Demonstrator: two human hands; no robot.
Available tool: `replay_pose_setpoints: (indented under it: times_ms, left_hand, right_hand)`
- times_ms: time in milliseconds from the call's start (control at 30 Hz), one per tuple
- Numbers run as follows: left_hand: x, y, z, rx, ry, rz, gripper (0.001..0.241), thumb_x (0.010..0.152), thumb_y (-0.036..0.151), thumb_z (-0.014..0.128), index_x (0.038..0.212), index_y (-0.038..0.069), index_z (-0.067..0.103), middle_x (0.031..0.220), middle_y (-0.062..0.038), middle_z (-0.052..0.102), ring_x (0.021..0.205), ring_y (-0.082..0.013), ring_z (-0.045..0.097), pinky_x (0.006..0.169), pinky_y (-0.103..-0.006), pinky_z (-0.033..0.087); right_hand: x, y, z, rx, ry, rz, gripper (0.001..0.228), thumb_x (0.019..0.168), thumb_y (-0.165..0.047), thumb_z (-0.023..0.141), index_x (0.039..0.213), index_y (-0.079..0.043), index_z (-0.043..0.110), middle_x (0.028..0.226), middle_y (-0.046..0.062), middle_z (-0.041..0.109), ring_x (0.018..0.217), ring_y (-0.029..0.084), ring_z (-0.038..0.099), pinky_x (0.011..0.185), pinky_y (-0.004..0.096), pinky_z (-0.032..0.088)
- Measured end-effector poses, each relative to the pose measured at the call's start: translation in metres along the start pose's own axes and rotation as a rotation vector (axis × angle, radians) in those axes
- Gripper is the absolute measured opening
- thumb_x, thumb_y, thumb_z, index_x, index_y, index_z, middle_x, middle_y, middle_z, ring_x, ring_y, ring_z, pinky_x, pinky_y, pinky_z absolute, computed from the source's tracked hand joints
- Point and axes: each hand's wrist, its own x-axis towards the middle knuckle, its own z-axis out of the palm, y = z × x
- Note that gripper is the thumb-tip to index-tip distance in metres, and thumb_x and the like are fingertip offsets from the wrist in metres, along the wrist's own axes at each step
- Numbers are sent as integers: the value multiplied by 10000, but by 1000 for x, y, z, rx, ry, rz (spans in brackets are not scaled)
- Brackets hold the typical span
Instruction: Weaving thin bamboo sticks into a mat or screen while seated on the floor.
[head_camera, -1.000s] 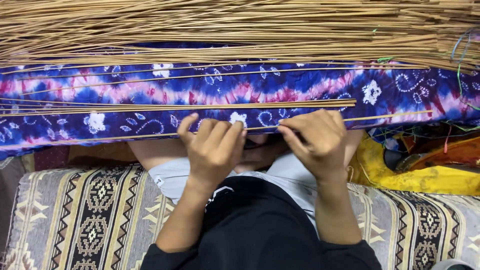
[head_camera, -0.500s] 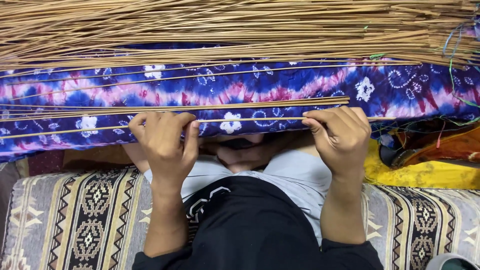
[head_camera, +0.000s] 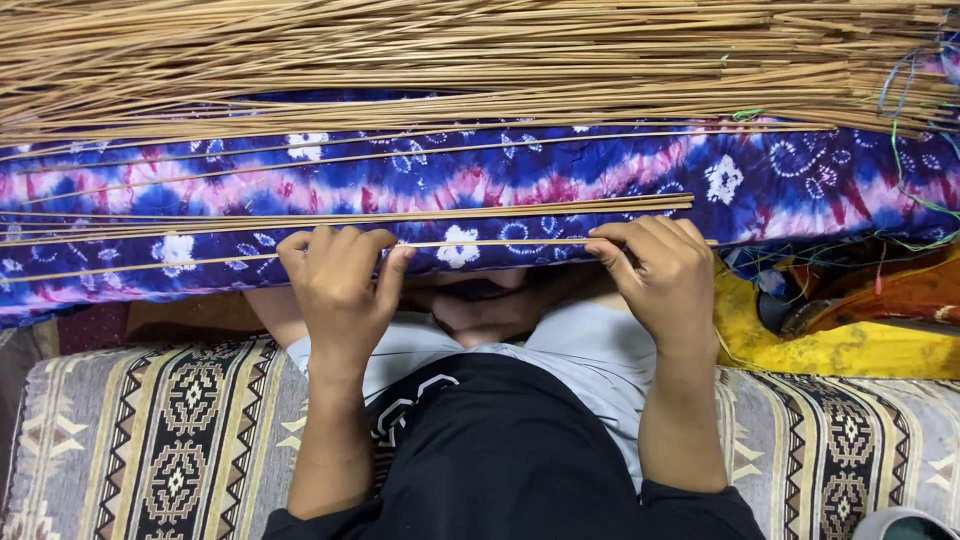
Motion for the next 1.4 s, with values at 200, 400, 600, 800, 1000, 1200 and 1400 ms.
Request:
replay_pose_setpoints:
  times_ms: [200, 400, 600, 800, 1000, 1200, 1400]
  left_hand:
    - [-6, 2, 13, 67, 22, -33, 198, 1011, 276, 732, 898, 120, 688, 686, -1, 521, 684, -233, 525, 812, -395, 384]
    - [-15, -16, 10, 56, -42, -27, 256, 1004, 341, 756, 905, 112, 702, 693, -45, 553, 692, -277, 554, 777, -412, 414]
    - [-34, -38, 7, 240, -24, -75, 303, 1033, 374, 772, 908, 113, 684, 725, -33, 523, 713, -269, 521, 785, -407, 403]
    - [-37, -5, 37, 180, -36, -66, 303, 1008, 397, 725, 849, 146, 663, 689, 4, 492, 670, -231, 503, 722, -381, 377]
    - [-32, -22, 25, 48, -111, -61, 237, 934, 309, 820, 872, 119, 694, 703, -57, 562, 697, -293, 557, 735, -423, 408]
    - [-55, -62, 20, 208, -70, -76, 323, 1026, 407, 759, 875, 142, 651, 732, -38, 530, 722, -279, 529, 762, -410, 405]
    - [-43, 7, 60, 75, -97, 10, 308, 981, 361, 715, 781, 143, 630, 672, -27, 519, 675, -260, 547, 685, -402, 414]
  right_hand:
    - [3, -10, 9, -72, -1, -31, 178, 1056, -253, 698, 953, -115, 741, 739, 60, 652, 703, 284, 643, 718, 366, 488]
    - [-13, 16, 14, -74, -29, 63, 162, 1028, -328, 722, 935, -197, 742, 725, -3, 642, 720, 256, 647, 726, 358, 481]
    - [-26, 30, 14, -165, -6, 100, 210, 1054, -379, 710, 939, -204, 725, 750, -6, 648, 748, 245, 658, 733, 343, 476]
    - [-19, 8, 34, -125, -25, 44, 178, 1029, -341, 707, 924, -201, 741, 719, -4, 634, 710, 230, 644, 710, 339, 477]
    - [-33, 39, 27, -79, -53, 81, 115, 999, -278, 748, 934, -183, 753, 752, 13, 665, 761, 260, 654, 757, 360, 469]
    - [-41, 58, 15, -138, -26, 110, 114, 1016, -341, 763, 980, -232, 758, 779, -28, 645, 766, 207, 620, 788, 324, 444]
    - [-18, -2, 62, -83, -32, -55, 109, 941, -305, 777, 900, -208, 749, 730, -9, 661, 725, 210, 642, 743, 347, 465]
